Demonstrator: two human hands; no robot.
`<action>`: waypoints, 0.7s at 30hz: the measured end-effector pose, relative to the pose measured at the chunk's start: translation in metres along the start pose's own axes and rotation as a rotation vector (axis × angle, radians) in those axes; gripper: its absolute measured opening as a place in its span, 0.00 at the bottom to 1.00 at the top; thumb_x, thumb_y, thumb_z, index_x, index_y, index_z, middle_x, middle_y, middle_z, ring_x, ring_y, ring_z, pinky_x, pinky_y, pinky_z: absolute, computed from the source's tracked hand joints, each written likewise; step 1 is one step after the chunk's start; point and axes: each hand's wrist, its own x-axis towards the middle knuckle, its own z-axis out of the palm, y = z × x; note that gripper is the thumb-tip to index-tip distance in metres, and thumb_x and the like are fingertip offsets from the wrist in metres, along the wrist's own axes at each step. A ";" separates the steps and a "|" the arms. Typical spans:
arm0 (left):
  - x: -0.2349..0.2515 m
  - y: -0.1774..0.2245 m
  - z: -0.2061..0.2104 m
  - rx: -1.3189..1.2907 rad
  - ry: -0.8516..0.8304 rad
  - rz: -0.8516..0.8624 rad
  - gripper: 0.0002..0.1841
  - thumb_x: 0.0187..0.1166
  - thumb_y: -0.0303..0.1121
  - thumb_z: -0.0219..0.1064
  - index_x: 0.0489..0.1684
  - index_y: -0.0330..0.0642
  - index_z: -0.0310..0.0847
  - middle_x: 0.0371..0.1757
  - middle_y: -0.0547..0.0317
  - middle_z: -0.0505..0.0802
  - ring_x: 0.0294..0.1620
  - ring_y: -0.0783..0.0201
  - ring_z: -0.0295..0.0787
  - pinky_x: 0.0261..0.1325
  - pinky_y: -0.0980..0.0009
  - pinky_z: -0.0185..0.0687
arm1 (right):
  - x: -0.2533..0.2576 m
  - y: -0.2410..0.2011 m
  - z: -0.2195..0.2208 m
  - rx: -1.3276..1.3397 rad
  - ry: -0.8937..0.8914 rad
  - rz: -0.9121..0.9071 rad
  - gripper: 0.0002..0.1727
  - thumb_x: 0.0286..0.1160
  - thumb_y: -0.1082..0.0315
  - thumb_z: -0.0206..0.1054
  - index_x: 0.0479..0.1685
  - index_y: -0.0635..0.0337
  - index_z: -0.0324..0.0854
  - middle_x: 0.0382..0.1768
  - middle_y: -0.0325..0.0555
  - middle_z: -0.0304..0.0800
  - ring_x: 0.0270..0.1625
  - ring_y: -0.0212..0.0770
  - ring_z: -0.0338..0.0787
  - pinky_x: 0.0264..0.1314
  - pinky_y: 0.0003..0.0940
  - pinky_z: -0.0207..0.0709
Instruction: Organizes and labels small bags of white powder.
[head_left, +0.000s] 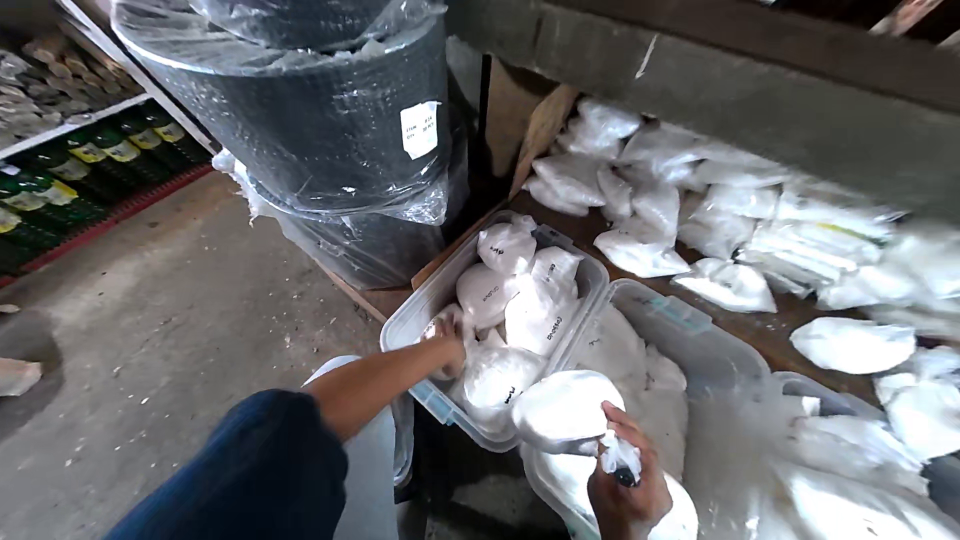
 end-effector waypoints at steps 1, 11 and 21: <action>-0.012 0.010 0.001 0.101 -0.054 0.062 0.40 0.78 0.41 0.72 0.81 0.18 0.62 0.92 0.20 0.44 0.93 0.21 0.27 0.85 0.21 0.32 | 0.000 0.002 -0.001 -0.001 -0.007 0.008 0.08 0.82 0.68 0.60 0.53 0.54 0.79 0.59 0.36 0.92 0.69 0.29 0.88 0.71 0.28 0.84; -0.072 -0.012 -0.018 -0.201 0.095 0.309 0.21 0.92 0.33 0.51 0.63 0.18 0.79 0.65 0.21 0.85 0.72 0.29 0.79 0.74 0.33 0.68 | 0.024 -0.003 -0.010 -0.098 -0.243 0.017 0.13 0.78 0.66 0.59 0.50 0.66 0.82 0.57 0.53 0.92 0.66 0.35 0.90 0.69 0.26 0.82; -0.144 -0.101 -0.026 -0.680 0.836 0.460 0.24 0.95 0.36 0.47 0.76 0.26 0.75 0.83 0.33 0.77 0.89 0.43 0.66 0.91 0.52 0.58 | 0.066 -0.029 0.151 0.094 -0.550 0.076 0.22 0.63 0.85 0.62 0.60 0.76 0.84 0.66 0.65 0.87 0.63 0.54 0.92 0.62 0.45 0.88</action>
